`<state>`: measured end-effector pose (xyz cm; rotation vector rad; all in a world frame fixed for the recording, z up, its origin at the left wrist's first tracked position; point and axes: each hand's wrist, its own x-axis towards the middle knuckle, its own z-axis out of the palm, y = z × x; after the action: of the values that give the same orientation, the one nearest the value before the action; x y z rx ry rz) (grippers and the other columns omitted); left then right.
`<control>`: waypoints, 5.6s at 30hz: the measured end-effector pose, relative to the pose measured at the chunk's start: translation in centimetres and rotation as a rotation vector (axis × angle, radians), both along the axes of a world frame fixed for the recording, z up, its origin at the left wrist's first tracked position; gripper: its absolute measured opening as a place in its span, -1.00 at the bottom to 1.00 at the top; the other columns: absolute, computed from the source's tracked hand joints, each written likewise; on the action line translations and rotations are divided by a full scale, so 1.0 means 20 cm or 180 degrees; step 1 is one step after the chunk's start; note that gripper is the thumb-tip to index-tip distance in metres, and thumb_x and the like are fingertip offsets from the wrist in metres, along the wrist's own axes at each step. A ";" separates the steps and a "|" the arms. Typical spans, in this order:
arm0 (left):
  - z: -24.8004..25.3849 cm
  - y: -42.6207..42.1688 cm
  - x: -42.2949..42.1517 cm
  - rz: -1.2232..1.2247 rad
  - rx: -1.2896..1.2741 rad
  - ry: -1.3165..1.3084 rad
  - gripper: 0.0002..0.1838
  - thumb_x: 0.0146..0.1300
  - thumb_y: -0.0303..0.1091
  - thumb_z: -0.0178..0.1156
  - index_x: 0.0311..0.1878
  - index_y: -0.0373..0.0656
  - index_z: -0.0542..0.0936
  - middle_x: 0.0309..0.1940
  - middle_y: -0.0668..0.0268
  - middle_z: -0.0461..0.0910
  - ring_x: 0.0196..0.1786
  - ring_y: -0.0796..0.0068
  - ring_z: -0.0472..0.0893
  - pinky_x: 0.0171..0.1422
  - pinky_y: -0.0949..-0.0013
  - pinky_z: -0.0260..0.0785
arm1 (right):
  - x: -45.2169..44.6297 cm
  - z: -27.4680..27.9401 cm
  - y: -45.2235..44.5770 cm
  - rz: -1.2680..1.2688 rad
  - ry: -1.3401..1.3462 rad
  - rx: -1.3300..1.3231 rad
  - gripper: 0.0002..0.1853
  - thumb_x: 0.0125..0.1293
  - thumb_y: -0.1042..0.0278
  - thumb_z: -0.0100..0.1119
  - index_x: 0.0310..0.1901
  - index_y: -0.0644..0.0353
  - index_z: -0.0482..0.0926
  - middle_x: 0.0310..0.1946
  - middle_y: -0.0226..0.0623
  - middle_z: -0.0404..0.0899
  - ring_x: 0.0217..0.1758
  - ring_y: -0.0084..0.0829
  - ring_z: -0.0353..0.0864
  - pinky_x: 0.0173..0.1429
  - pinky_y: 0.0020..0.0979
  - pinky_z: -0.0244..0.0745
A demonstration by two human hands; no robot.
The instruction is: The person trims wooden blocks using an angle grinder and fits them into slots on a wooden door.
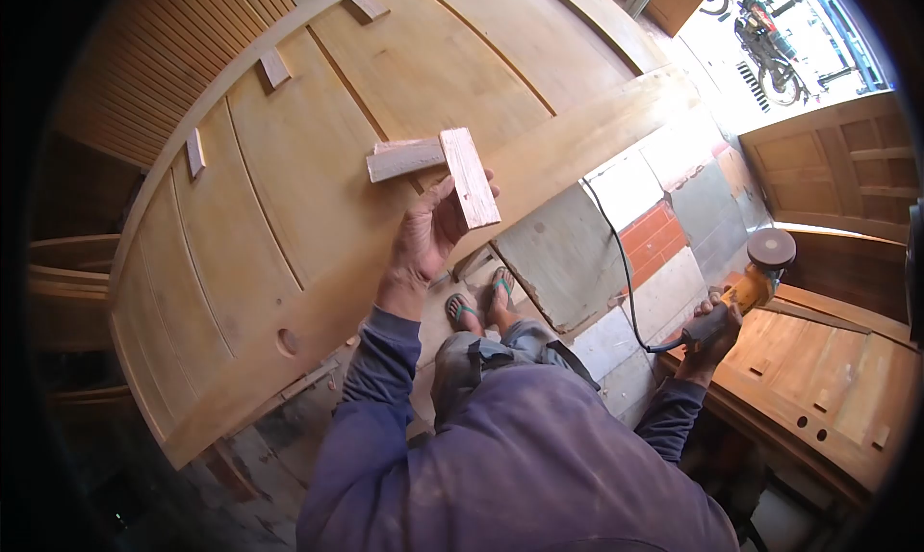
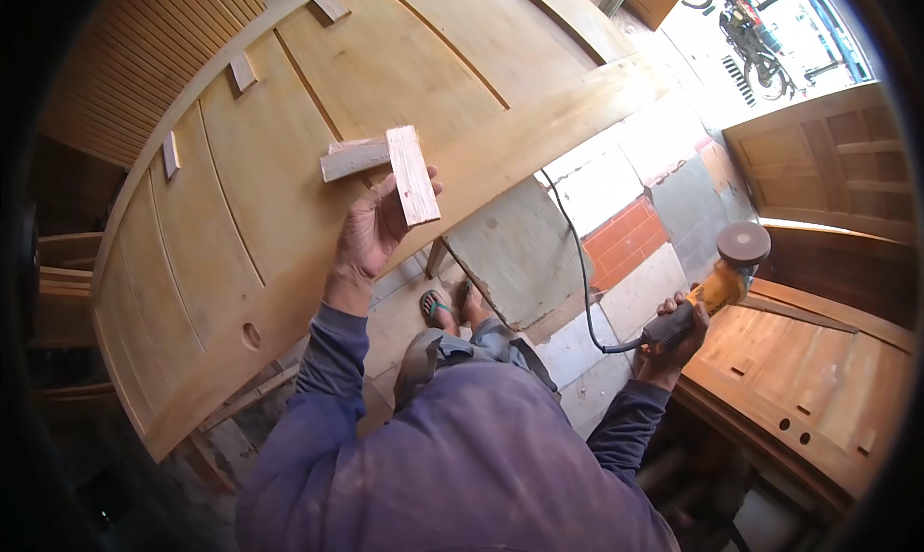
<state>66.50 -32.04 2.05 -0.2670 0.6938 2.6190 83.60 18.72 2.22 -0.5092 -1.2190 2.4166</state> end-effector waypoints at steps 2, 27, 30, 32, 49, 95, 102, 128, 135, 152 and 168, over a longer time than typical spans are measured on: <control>-0.03 0.05 0.01 0.0081 -0.0037 -0.0064 -0.41 0.63 -0.24 0.24 0.58 -0.30 0.41 0.40 -0.07 0.63 0.33 0.06 0.73 0.34 0.08 0.76 | 0.02 0.01 0.06 0.0028 0.0024 -0.0023 -0.36 0.52 0.12 0.29 0.45 0.30 0.35 -0.11 -0.15 0.53 -0.16 -0.34 0.64 0.01 -0.28 0.64; -0.15 1.01 -0.31 0.3158 -0.4359 0.0160 -0.14 0.44 -0.35 0.47 0.70 -0.20 0.25 0.28 0.04 0.58 0.36 0.23 0.57 0.53 0.12 0.39 | -0.90 -0.26 1.28 0.0791 -0.0329 -0.0239 -0.43 0.56 0.18 0.26 0.45 0.22 0.35 -0.09 -0.20 0.55 -0.16 -0.39 0.59 0.00 -0.34 0.60; -0.16 1.05 -0.34 0.3193 -0.5540 0.0000 -0.14 0.44 -0.33 0.47 0.70 -0.17 0.27 0.43 -0.12 0.48 0.52 0.04 0.46 0.65 0.00 0.30 | -1.01 -0.28 1.33 0.0880 -0.0446 -0.0311 -0.39 0.58 0.11 0.27 0.49 0.21 0.34 -0.11 -0.24 0.54 -0.14 -0.40 0.59 0.00 -0.32 0.59; -0.17 1.06 -0.36 0.3359 -0.6648 0.0065 -0.19 0.44 -0.29 0.47 0.67 -0.16 0.33 0.52 -0.14 0.40 0.61 -0.05 0.36 0.69 -0.04 0.24 | -1.08 -0.27 1.34 0.0965 -0.0357 -0.0159 -0.38 0.58 0.09 0.26 0.50 0.21 0.34 -0.11 -0.25 0.54 -0.15 -0.40 0.58 -0.01 -0.32 0.58; 0.15 0.77 -0.44 -0.0616 -0.6878 0.1695 -0.32 0.20 -0.47 0.41 0.45 -0.09 0.57 0.51 0.16 0.51 0.68 -0.04 0.32 0.84 -0.21 -0.03 | -1.79 -0.13 1.39 0.1231 -0.0544 -0.0059 -0.35 0.54 0.13 0.26 0.51 0.24 0.30 -0.12 -0.17 0.52 -0.18 -0.37 0.59 0.00 -0.31 0.59; -0.01 2.42 -1.49 0.0641 -0.6847 0.2324 -0.41 0.25 -0.12 0.57 0.31 -0.12 0.75 0.21 0.10 0.66 0.25 -0.01 0.58 0.44 -0.01 0.42 | -2.47 -0.10 1.75 0.2386 -0.1025 0.1080 -0.60 0.29 0.40 0.45 0.08 0.19 0.48 -0.37 -0.32 0.63 -0.44 -0.43 0.69 -0.34 -0.34 0.69; -0.14 2.37 -1.40 0.1387 -0.6446 0.2235 -0.43 0.28 -0.20 0.56 0.34 -0.12 0.72 0.19 0.17 0.65 0.26 0.02 0.57 0.44 -0.01 0.39 | -2.37 -0.04 1.59 0.2868 -0.1331 0.2190 -0.33 0.16 0.40 0.52 0.32 0.24 0.50 -0.21 -0.26 0.68 -0.22 -0.40 0.71 -0.13 -0.29 0.67; -0.12 2.33 -1.41 0.1311 -0.5846 0.2191 -0.52 0.25 -0.35 0.52 0.25 -0.20 0.74 0.16 0.10 0.62 0.27 -0.06 0.54 0.44 -0.04 0.42 | -2.39 0.16 1.47 0.2811 -0.1419 0.4036 -0.26 0.14 0.18 0.52 0.34 0.20 0.47 -0.11 0.17 0.76 -0.03 0.14 0.81 0.09 -0.03 0.68; -0.13 2.34 -1.41 0.1356 -0.5787 0.2261 -0.50 0.25 -0.35 0.52 0.27 -0.17 0.74 0.14 0.12 0.62 0.28 -0.04 0.54 0.45 -0.05 0.40 | -2.42 0.41 1.35 0.2944 -0.1192 0.4713 -0.26 0.15 0.17 0.50 0.36 0.11 0.43 -0.11 0.18 0.77 0.00 0.24 0.79 0.09 0.07 0.65; -0.12 2.33 -1.41 0.1421 -0.5735 0.2235 -0.49 0.25 -0.33 0.52 0.28 -0.19 0.73 0.15 0.11 0.61 0.30 -0.05 0.53 0.47 -0.04 0.41 | -2.48 0.47 1.34 0.3060 -0.1325 0.4565 -0.26 0.15 0.17 0.49 0.36 0.17 0.44 -0.17 0.17 0.75 -0.10 0.17 0.80 0.01 0.01 0.67; -0.12 2.32 -1.41 0.1238 -0.5805 0.2168 -0.52 0.30 -0.34 0.50 0.29 -0.15 0.72 0.19 0.11 0.61 0.33 0.00 0.53 0.47 -0.01 0.40 | -2.41 0.24 1.39 0.3184 -0.1892 0.2329 -0.32 0.24 0.38 0.52 0.36 0.26 0.45 -0.28 -0.35 0.59 -0.37 -0.48 0.68 -0.27 -0.39 0.66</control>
<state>38.34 14.44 -0.35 0.0606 3.2355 1.3748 35.34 46.42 7.00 -0.4387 -3.0182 2.2068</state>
